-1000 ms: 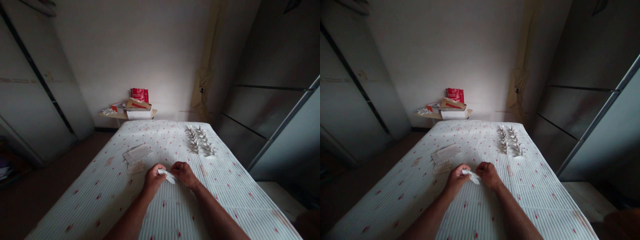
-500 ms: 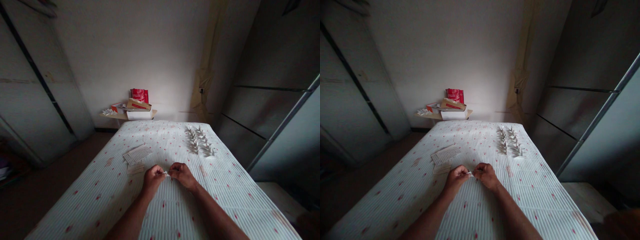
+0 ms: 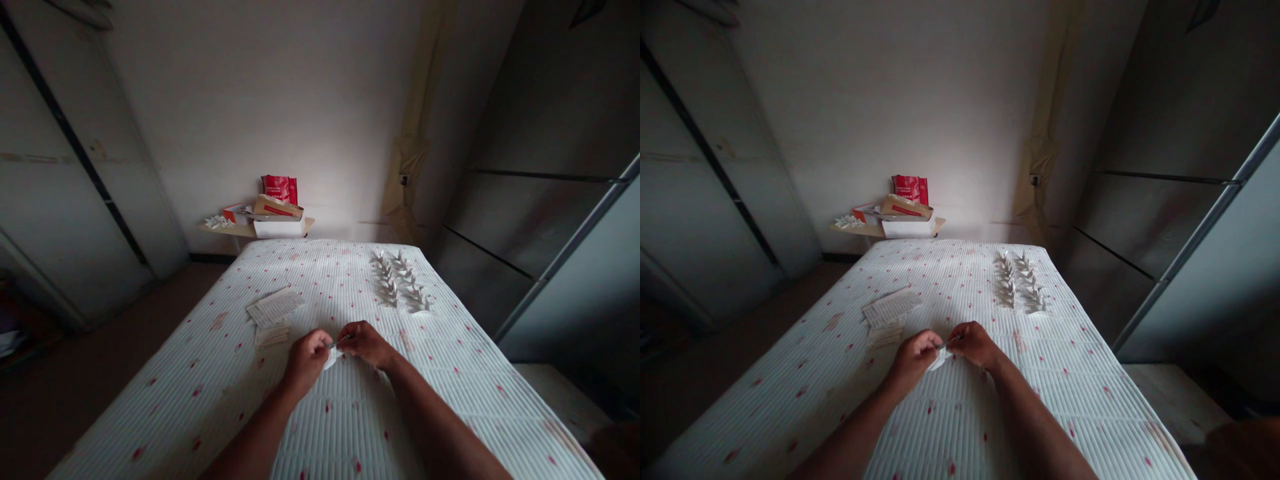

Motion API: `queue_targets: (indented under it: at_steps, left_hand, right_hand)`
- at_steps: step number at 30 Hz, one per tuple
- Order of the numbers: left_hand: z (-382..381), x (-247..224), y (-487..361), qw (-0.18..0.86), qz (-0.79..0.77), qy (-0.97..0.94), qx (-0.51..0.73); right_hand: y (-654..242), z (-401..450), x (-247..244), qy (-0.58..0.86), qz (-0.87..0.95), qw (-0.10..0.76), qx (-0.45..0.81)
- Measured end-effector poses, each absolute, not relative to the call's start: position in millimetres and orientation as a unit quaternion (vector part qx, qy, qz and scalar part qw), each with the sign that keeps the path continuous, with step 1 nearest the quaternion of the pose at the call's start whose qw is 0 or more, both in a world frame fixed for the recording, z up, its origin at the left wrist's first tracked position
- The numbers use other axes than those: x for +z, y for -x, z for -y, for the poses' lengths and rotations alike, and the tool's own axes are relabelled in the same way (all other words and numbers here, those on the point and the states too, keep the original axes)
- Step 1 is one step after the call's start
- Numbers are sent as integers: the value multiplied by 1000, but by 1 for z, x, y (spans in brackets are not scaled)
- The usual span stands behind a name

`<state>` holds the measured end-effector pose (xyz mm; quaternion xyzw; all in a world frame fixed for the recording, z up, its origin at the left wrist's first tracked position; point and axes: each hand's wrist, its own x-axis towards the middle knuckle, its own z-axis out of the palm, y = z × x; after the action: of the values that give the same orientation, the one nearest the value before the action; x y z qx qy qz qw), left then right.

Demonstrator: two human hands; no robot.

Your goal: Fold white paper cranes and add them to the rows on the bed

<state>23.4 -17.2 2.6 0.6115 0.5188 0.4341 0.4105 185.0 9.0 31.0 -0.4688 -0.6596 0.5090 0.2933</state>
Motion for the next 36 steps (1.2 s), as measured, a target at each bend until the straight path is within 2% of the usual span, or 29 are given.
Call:
queue_targets:
  at_steps: [3, 9, 18, 24, 28, 30, 36]
  left_hand:
    - [22, 2, -25, 337, -548, -656, 394]
    - [31, 12, -26, 181, -606, -729, 263]
    - [44, 17, -15, 44, -523, -830, 185]
    - [44, 18, -16, 17, -520, -837, 170]
    - [44, 16, -16, 8, -521, -837, 167]
    - [44, 15, -16, 8, -523, -836, 166]
    - [44, 14, -17, 5, -521, -836, 170]
  right_hand:
    - [-183, -13, 34, 489, 702, 252, 452]
    - [-180, -18, 31, 530, 793, 184, 239]
    - [-175, -15, 22, 574, 773, 183, 199]
    - [-182, -22, 16, 565, 769, 218, 205]
    - [-189, -25, 14, 540, 757, 251, 270]
    - [-188, -22, 15, 543, 752, 247, 281]
    - [-171, -8, 23, 606, 757, 175, 171]
